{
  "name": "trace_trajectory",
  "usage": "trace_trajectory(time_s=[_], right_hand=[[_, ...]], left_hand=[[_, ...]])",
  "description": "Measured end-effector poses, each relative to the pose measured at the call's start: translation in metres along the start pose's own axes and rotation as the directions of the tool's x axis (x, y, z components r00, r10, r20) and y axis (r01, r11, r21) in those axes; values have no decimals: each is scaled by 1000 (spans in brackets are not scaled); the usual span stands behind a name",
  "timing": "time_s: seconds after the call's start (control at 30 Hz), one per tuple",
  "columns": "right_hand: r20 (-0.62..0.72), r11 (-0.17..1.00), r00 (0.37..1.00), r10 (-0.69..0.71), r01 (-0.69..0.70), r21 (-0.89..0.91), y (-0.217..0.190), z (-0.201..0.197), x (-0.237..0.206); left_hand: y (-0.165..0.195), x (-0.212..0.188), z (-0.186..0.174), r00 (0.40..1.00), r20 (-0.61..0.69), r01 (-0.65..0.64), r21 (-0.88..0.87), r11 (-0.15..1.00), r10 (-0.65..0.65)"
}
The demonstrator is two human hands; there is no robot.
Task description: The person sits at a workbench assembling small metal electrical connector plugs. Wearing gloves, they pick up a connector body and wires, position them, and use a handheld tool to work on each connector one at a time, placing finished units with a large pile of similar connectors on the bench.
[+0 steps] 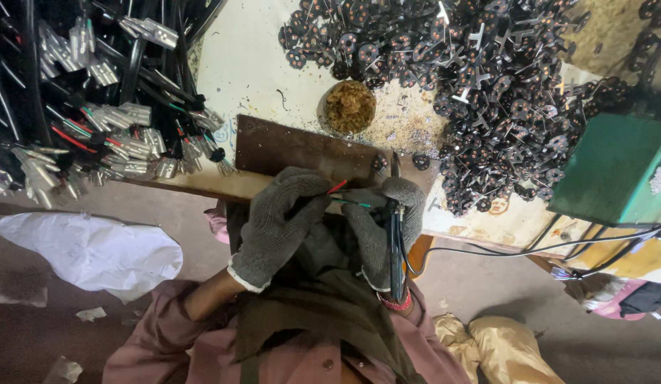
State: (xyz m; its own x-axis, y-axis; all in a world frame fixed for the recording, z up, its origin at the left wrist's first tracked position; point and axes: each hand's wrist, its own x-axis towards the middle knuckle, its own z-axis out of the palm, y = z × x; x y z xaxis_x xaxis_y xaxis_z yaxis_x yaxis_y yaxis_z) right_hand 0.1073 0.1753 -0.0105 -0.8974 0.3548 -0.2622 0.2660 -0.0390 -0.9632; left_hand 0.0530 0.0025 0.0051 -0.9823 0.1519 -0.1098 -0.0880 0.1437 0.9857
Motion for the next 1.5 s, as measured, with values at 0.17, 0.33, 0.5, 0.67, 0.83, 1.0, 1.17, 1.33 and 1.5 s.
trace_trajectory(time_s=[0.17, 0.33, 0.5, 0.67, 0.83, 1.0, 1.17, 1.33, 1.5], right_hand=[[-4, 948, 970, -243, 237, -212, 2, -3, -2], [-27, 876, 932, -362, 330, -353, 13, 2, -5], [-72, 969, 978, -196, 182, -170, 9, 1, -6], [-58, 987, 997, -58, 49, -151, -13, -5, -6], [-104, 950, 990, 100, -126, -287, -24, 5, 2], [2, 992, 994, 106, -106, 70, -25, 3, 1], [84, 891, 928, 363, -319, -322, -9, -8, 7], [148, 974, 981, 126, -94, -204, 1, -9, 7], [-10, 884, 992, 128, -119, -453, 0, 3, 10]], left_hand=[[-2, -1, 1, 999, 23, -48, 63, 997, 47], [1, -1, 7, 996, -63, -59, 105, 993, 66], [5, -1, 5, 990, 7, -142, 117, 983, 142], [9, 0, -7, 969, 187, -199, 197, 960, 163], [9, 2, -5, 935, 117, 351, -194, 916, -334], [9, 2, -6, 985, 155, -88, 99, 991, 72], [12, 4, -8, 980, 199, -24, 84, 996, 7], [8, 2, -5, 980, 190, 40, 65, 997, -52], [4, 3, -1, 987, 86, 140, -46, 989, -135]])
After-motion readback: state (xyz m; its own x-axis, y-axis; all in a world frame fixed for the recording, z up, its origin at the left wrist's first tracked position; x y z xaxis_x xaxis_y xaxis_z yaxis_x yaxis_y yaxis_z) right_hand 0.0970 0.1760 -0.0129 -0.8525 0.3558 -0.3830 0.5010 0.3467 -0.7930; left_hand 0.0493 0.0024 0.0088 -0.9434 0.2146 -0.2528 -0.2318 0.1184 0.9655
